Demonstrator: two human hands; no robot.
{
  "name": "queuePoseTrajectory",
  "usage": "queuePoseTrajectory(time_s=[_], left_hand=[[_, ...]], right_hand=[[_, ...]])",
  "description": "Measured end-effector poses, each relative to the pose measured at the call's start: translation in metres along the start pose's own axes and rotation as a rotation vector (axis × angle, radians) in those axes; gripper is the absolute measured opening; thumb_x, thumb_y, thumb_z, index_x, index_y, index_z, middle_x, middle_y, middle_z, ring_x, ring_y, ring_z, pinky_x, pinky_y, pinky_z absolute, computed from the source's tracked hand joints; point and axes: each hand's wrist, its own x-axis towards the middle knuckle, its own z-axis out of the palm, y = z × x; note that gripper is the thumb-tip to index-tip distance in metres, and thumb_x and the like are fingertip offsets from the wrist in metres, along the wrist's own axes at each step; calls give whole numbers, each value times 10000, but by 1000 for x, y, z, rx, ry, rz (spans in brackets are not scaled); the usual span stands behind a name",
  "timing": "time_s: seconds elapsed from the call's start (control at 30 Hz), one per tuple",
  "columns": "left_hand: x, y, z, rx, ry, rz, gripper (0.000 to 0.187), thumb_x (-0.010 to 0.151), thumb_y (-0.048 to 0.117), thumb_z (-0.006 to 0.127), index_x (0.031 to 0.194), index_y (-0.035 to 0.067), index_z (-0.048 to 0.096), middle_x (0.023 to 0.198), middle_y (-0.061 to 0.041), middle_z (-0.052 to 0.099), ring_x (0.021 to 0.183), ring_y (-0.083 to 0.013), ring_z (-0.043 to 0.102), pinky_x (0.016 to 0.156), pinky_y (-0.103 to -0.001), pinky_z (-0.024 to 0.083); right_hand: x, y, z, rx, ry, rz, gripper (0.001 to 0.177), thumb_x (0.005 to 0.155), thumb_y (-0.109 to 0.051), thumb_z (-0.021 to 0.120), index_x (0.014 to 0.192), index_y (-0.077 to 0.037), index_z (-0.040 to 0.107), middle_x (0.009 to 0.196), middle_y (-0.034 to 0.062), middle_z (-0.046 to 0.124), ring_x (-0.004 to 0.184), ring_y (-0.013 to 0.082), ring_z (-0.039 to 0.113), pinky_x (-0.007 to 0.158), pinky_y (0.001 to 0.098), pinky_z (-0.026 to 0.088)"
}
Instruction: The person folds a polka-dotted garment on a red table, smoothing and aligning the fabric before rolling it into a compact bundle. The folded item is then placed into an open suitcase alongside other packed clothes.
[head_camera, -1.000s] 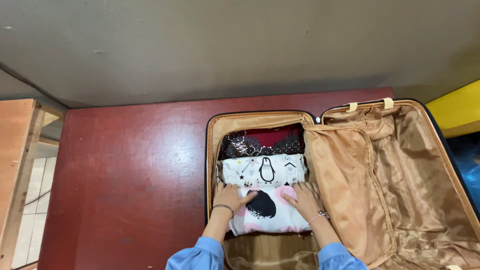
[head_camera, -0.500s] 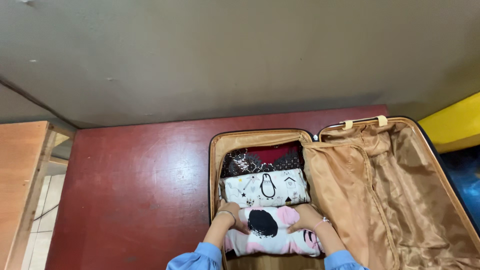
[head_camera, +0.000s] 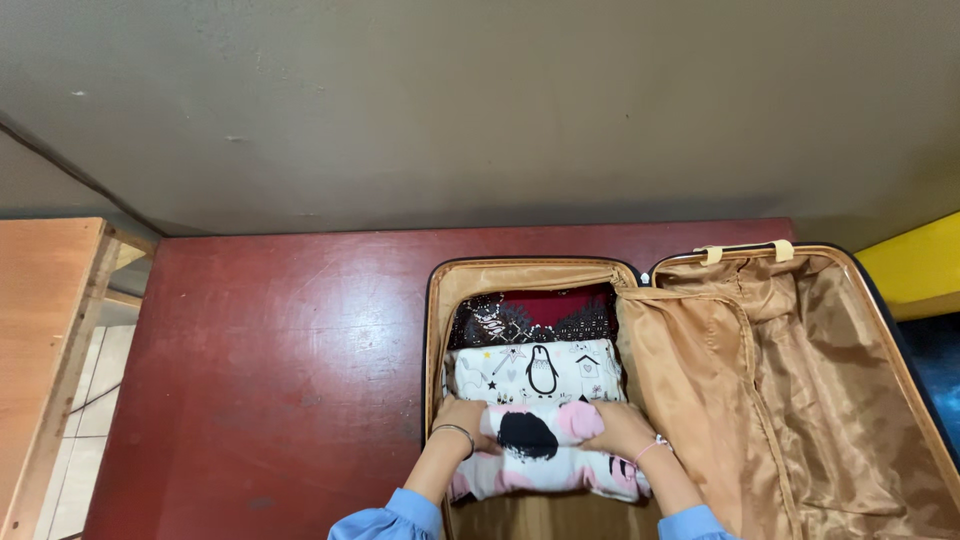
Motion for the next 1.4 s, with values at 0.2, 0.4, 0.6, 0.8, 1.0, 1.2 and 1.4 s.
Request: queuePoseTrajectory(time_s=[0.2, 0.4, 0.6, 0.8, 1.0, 1.2, 1.4], left_hand=[[-7, 8, -4, 31, 98, -3, 725, 569, 514, 949, 1151, 158, 705, 1162, -148, 718, 1239, -382, 539, 1071, -441, 402], [-15, 9, -10, 94, 115, 24, 777, 569, 558, 937, 1163, 143, 657, 1103, -169, 720, 1185, -376, 582, 1055, -431, 392], [-1, 7, -5, 93, 222, 53, 676, 630, 493, 929, 1144, 157, 647, 1074, -155, 724, 1201, -426, 539, 1092, -465, 348], [-4, 3, 6, 98, 409, 177, 721, 687, 430, 876, 1310, 198, 596, 1266, -105, 653, 1224, -415, 516, 1139, -514, 312], [-46, 50, 35, 346, 472, 254, 1026, 726, 300, 842, 1580, 237, 276, 1561, -236, 265, 1433, -492, 302, 1195, -607, 142], [-32, 50, 84, 561, 807, 361, 917, 879, 169, 611, 1635, 366, 131, 1666, -213, 89, 1393, -522, 328, 1142, -679, 189], [-21, 33, 108, 740, 887, 249, 1031, 798, 78, 577, 1545, 580, 74, 1677, -155, 74, 1372, -542, 344, 1046, -766, 290]], right_hand=[[-2, -21, -16, -87, 28, 8, 822, 549, -438, 965, 1251, -122, 675, 1091, 169, 728, 1068, 341, 671, 952, 448, 509], [-17, -25, -39, -69, -80, 41, 640, 603, -428, 922, 1154, -154, 745, 1116, 139, 738, 1086, 325, 681, 990, 421, 517], [-11, -37, -44, -146, 3, 78, 795, 592, -430, 957, 1269, -146, 650, 1161, 130, 711, 1190, 308, 623, 1061, 458, 441], [-30, -42, -48, -96, 200, -13, 961, 569, -383, 950, 1406, -222, 508, 1306, 125, 590, 1328, 321, 485, 1114, 425, 424], [-72, -61, 8, -262, 440, -393, 1100, 584, -236, 882, 1536, -286, 331, 1585, 241, 286, 1453, 436, 262, 1164, 650, 178], [-57, -37, 68, -713, 677, -278, 955, 755, -102, 625, 1558, -397, 200, 1592, 252, 218, 1457, 373, 259, 1107, 714, 226], [-56, -18, 76, -847, 782, -203, 852, 859, -193, 562, 1567, -459, 171, 1606, 230, 264, 1461, 323, 313, 1058, 668, 335]])
